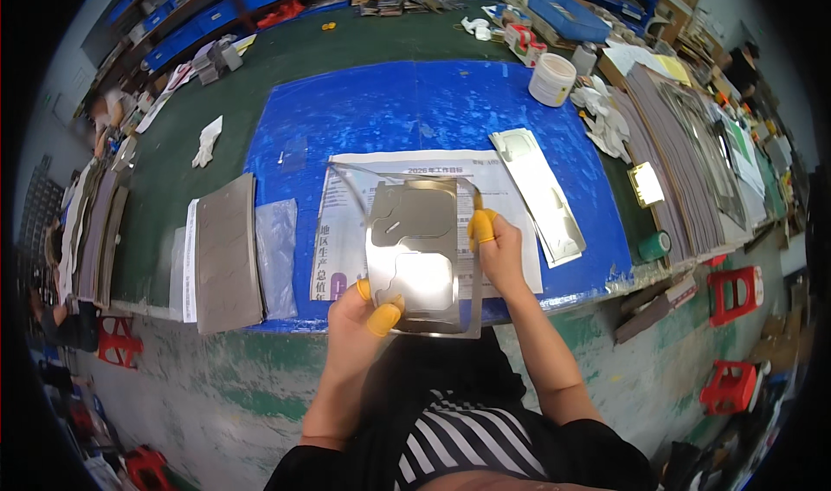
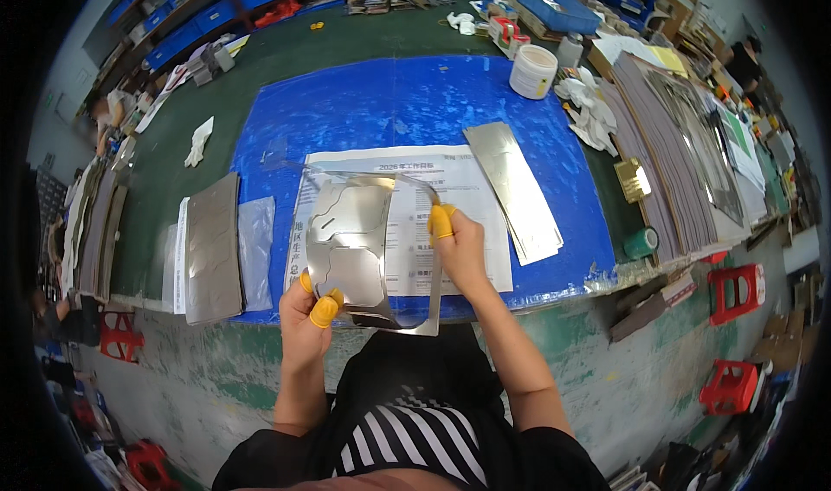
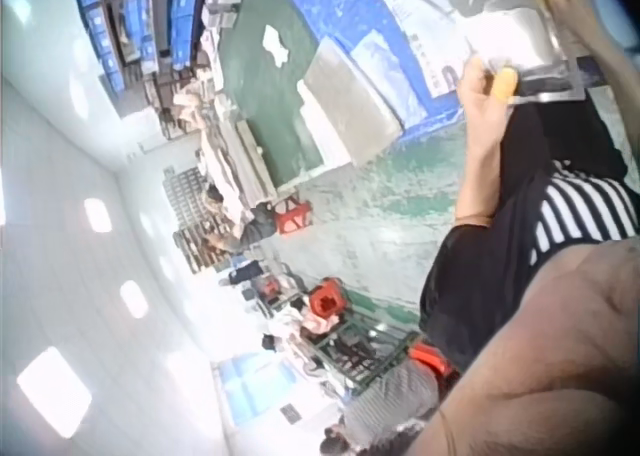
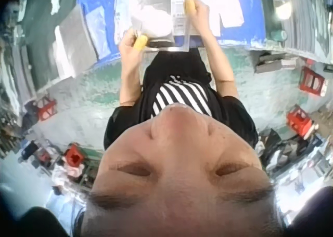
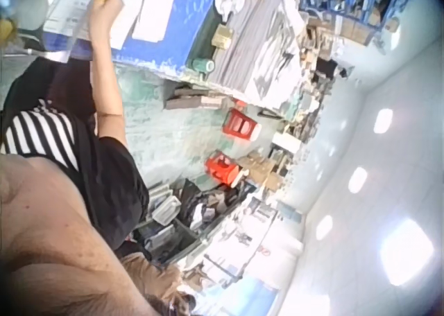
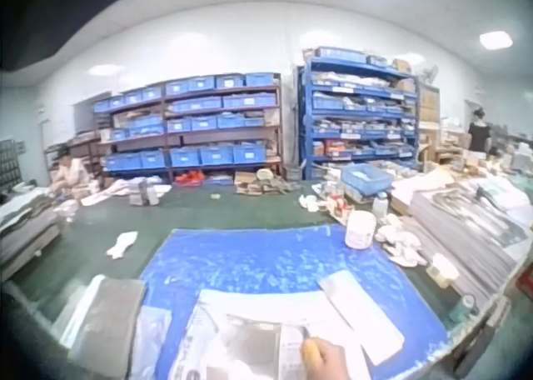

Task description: Inspect and organize thin metal fabrication sheets on a workbench.

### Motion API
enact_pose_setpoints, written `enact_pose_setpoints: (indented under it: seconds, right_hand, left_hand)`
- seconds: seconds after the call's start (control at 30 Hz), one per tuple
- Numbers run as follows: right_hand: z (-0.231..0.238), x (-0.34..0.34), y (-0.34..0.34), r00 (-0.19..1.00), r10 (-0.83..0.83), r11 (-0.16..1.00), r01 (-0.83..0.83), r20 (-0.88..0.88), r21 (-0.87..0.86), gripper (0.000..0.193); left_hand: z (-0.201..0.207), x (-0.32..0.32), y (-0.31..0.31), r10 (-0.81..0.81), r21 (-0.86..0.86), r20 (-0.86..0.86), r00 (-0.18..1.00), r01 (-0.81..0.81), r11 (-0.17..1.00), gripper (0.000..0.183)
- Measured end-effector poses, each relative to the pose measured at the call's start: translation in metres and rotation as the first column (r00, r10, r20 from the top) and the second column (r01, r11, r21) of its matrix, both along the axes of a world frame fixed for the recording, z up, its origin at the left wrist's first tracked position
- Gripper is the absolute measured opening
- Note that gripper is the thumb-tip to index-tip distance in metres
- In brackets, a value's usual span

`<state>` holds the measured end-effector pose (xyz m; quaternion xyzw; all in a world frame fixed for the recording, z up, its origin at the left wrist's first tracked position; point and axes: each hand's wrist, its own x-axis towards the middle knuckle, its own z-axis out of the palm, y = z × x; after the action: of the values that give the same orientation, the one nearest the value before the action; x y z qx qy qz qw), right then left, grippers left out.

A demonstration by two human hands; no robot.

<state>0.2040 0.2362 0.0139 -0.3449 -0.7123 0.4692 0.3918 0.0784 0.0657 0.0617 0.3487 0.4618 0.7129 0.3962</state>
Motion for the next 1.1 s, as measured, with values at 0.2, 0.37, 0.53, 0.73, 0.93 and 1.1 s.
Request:
enact_pose_setpoints:
  seconds: [0.2,0.37,0.53,0.73,0.93,1.1]
  right_hand:
    - [0.043,-0.009,-0.038,0.941,0.338,0.82,-0.302,0.015,0.486,0.019]
    - [-0.002,-0.011,0.014,0.995,0.072,0.997,-0.071,-0.075,0.019,0.025]
    - [0.004,-0.013,0.014,0.924,-0.112,0.915,-0.047,-0.364,-0.4,0.024]
    - [0.017,-0.003,0.027,0.872,-0.075,0.93,-0.114,-0.484,-0.35,0.026]
    - [0.046,-0.027,-0.006,0.896,0.072,0.987,-0.128,-0.438,-0.1,0.033]
    - [0.065,-0.015,-0.008,0.849,0.198,0.964,-0.258,-0.491,-0.057,0.034]
  left_hand:
    - [-0.014,-0.012,0.01,0.127,-0.083,-0.056,0.99,-0.131,0.988,0.012]
    - [0.01,0.0,-0.005,0.002,0.013,-0.015,1.0,-0.001,1.0,0.015]
    - [-0.025,-0.02,-0.015,0.354,0.199,-0.658,0.665,-0.3,0.933,0.012]
    - [-0.001,-0.031,-0.018,0.521,0.352,0.1,0.847,-0.52,0.778,0.021]
    - [0.006,-0.024,-0.019,0.374,0.47,0.149,0.915,-0.398,0.788,0.019]
    - [-0.025,-0.032,-0.026,0.482,0.337,0.184,0.856,-0.516,0.788,0.019]
